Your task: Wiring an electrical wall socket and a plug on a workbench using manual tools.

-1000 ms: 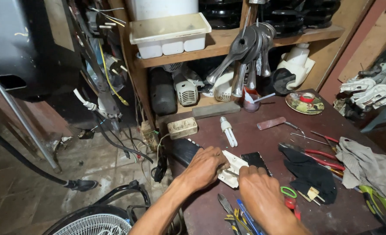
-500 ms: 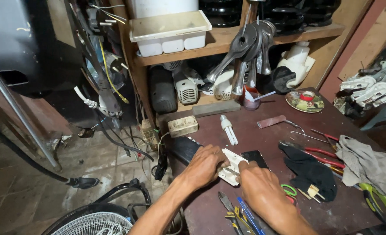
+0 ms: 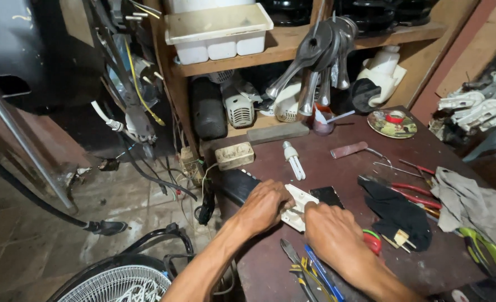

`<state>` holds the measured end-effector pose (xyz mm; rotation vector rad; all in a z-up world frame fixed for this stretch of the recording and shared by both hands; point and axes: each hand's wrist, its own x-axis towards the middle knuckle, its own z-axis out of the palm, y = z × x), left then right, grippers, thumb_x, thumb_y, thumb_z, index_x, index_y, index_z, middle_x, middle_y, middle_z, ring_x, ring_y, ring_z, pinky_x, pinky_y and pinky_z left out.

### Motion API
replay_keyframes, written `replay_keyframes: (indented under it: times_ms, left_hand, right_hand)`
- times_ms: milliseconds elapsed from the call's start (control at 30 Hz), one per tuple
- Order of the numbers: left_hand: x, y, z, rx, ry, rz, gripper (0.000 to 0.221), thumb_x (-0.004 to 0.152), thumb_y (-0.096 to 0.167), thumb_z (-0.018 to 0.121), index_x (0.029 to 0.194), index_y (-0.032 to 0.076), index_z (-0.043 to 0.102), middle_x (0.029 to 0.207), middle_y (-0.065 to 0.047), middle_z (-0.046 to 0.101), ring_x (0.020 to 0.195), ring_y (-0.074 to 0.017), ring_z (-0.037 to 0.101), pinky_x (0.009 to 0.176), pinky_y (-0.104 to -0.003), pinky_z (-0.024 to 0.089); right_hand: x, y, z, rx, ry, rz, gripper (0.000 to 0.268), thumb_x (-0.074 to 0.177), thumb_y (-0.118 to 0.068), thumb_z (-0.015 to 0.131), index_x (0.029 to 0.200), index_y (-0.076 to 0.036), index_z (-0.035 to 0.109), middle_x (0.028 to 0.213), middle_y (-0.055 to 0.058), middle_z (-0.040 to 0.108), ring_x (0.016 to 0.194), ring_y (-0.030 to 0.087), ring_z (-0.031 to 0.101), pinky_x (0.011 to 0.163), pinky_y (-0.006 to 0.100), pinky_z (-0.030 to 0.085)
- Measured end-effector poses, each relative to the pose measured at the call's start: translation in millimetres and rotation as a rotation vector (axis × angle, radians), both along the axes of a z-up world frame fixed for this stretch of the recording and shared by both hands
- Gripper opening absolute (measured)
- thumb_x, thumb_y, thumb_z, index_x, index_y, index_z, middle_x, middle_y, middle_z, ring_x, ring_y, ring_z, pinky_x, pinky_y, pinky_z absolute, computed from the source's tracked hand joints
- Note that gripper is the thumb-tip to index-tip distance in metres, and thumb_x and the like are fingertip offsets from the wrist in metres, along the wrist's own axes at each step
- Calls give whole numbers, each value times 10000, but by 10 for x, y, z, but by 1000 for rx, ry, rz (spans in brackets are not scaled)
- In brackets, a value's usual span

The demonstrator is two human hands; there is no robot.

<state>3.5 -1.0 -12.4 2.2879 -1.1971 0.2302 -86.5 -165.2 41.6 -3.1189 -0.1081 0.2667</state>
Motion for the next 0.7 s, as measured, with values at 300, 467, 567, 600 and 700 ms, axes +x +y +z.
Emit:
replay_keyframes:
  times_ms: [300, 467, 567, 600, 700]
  left_hand:
    - [35, 14, 56, 21, -12, -57, 235, 901, -15, 551, 704, 88, 478, 687, -90, 532, 656, -314, 496, 746, -407, 414]
    - [22, -12, 81, -15, 84, -33, 263, 805, -82, 512, 664, 116, 410, 667, -45, 501, 622, -275, 477, 733, -385, 431]
    - [45, -11, 3, -71, 119, -18, 217, 784, -73, 486, 679, 116, 463, 674, -26, 520, 618, -251, 470, 729, -371, 426]
    - [57, -21, -27, -101, 111, -11, 200, 772, -62, 486, 676, 113, 494, 672, -22, 543, 603, -243, 474, 726, -362, 424]
    - [48, -23, -32, -128, 116, -9, 206, 744, -70, 468, 667, 119, 494, 662, -15, 534, 592, -228, 464, 744, -350, 430]
  right_hand:
    - [28, -123, -622, -326, -534, 242, 123, 789, -60, 565, 853, -161, 589, 786, 50, 619, 657, 247, 646, 435, 399, 518]
    - [20, -112, -430, -322, -413, 287, 152, 856, -14, 505, 951, -112, 573, 838, 88, 645, 654, 256, 692, 453, 397, 555]
    - [25, -74, -313, -247, -322, 251, 159, 872, -7, 463, 966, -84, 565, 828, 111, 659, 620, 300, 704, 463, 437, 549]
    - [28, -69, -261, -179, -273, 216, 177, 877, -18, 424, 972, -70, 563, 826, 129, 664, 610, 343, 707, 486, 478, 544]
    - [50, -42, -174, -89, -158, 131, 167, 846, -72, 468, 973, -54, 575, 819, 158, 681, 658, 420, 697, 546, 537, 517]
